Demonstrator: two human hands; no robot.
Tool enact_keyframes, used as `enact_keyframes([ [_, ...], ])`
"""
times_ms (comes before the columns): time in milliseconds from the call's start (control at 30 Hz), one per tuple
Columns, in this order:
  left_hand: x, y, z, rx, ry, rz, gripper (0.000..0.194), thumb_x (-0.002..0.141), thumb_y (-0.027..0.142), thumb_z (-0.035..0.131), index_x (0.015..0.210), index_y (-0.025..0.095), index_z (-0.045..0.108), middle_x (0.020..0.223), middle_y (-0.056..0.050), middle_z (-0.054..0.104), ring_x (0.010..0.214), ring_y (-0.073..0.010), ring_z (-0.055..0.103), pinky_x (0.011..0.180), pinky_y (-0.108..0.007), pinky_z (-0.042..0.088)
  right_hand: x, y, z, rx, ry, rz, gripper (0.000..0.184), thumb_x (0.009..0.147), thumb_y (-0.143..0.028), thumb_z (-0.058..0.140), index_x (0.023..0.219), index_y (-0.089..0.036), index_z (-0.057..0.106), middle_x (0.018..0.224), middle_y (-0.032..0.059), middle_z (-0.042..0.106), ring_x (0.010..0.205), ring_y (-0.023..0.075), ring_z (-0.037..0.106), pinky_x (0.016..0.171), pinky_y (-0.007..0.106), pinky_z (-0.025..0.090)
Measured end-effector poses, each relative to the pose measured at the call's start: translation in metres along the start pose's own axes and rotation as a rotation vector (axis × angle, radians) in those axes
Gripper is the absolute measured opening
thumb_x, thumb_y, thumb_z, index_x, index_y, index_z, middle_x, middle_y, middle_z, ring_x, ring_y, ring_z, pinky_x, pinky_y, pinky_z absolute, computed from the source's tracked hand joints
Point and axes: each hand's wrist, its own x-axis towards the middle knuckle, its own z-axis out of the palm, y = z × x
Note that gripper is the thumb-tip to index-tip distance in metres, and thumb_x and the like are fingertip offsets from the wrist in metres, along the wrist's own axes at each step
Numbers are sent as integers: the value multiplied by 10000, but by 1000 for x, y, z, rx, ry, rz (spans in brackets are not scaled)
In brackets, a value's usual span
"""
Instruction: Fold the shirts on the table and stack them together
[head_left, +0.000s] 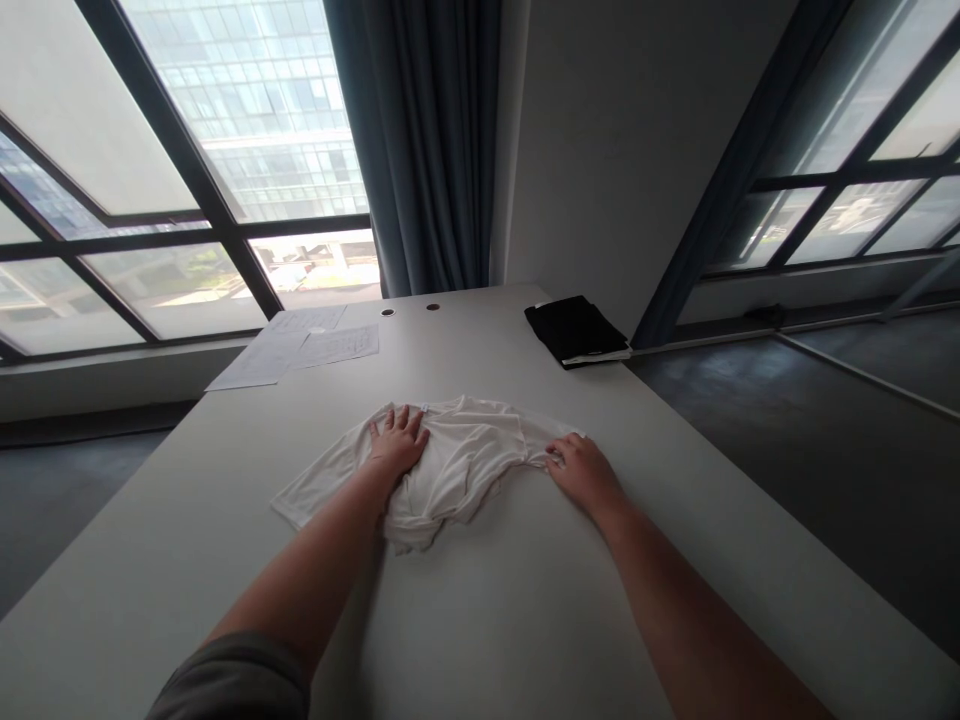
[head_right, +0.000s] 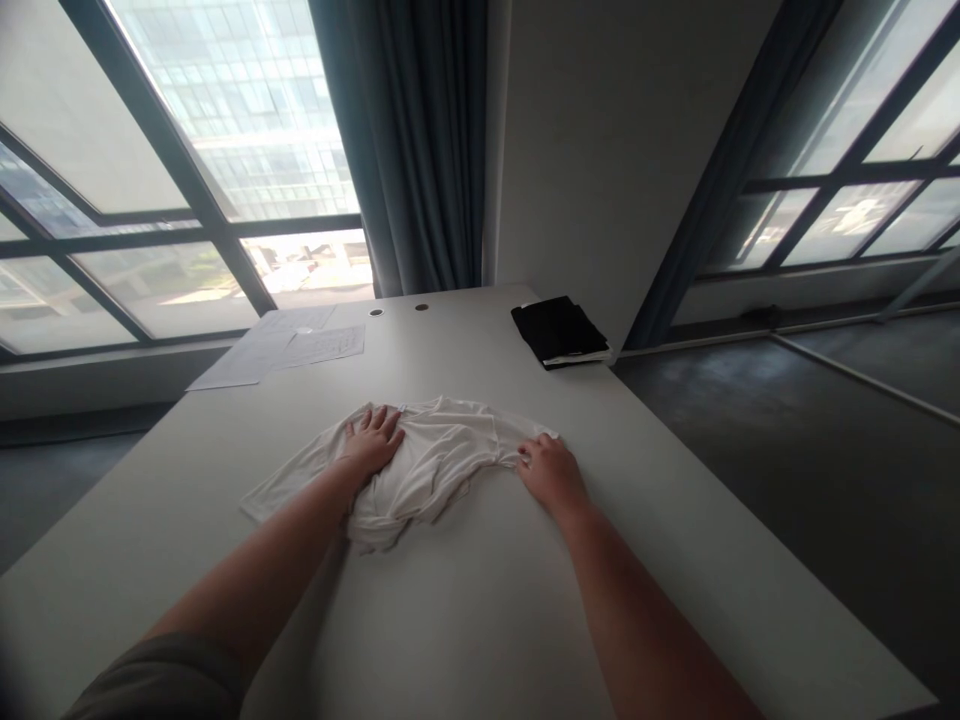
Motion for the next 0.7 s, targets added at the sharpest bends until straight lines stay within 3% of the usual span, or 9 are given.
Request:
enact_keyframes([
  [133, -30, 17, 2, -12, 105, 76, 596, 1070, 473, 289, 1614, 255, 400, 1730, -117, 279, 1597, -337, 259, 1264, -684, 186, 2, 13, 1, -47, 39, 126, 248, 949, -285, 594, 1092, -205, 780, 1098, 119, 700, 1018, 257, 630, 923, 346, 461],
  [267, -97, 16, 12, -72, 299, 193, 507, 1076, 430, 333, 1535, 294, 500, 1639, -84, 461, 1522, -302, 397, 1254, -594, 289, 4, 20, 1, -62, 135, 175, 266, 925, -263, 615, 1121, -183, 776, 1163, 167, 673, 1103, 319, 612, 1017, 469, 441],
  [367, -152, -5, 22, -68, 452, 340, 455, 1031, 449, 494, 1452, 299, 579, 1536, -95, 559, 1400, -289, 518, 1181, -500, 388, 0, 4, 1, 28, 289, -15, 315, 922, -195, 594, 1194, -158, 748, 1284, 192, 627, 1291, 354, 517, 1123, 521, 397],
  [467, -187, -29, 30, -27, 508, 356, 386, 941, 426, 657, 1312, 321, 678, 1356, -91, 652, 1249, -303, 599, 1069, -474, 452, -12, -33, 4, 215, 231, -376, 334, 939, -184, 591, 1249, -199, 715, 1314, 145, 619, 1256, 300, 539, 1129, 470, 430],
  [533, -193, -41, 33, -20, 524, 302, 308, 918, 382, 677, 1212, 302, 725, 1207, -93, 676, 1094, -283, 640, 981, -445, 490, -23, -61, 6, 300, 70, -600, 325, 928, -191, 639, 1242, -233, 710, 1267, 109, 641, 1170, 270, 575, 1083, 445, 463],
  [600, -188, -46, 35, -47, 485, 305, 266, 914, 299, 644, 1162, 280, 740, 1118, -86, 670, 969, -246, 649, 907, -406, 519, -33, -85, 9, 339, -59, -733, 317, 904, -194, 692, 1217, -241, 709, 1209, 89, 656, 1116, 252, 587, 1039, 413, 477],
  [700, -170, -44, 37, -134, 406, 362, 325, 876, 196, 587, 1166, 247, 727, 1146, -94, 668, 1026, -251, 659, 930, -400, 545, -39, -106, 17, 329, -90, -712, 295, 890, -218, 722, 1183, -227, 702, 1181, 94, 652, 1113, 263, 583, 1013, 411, 465],
])
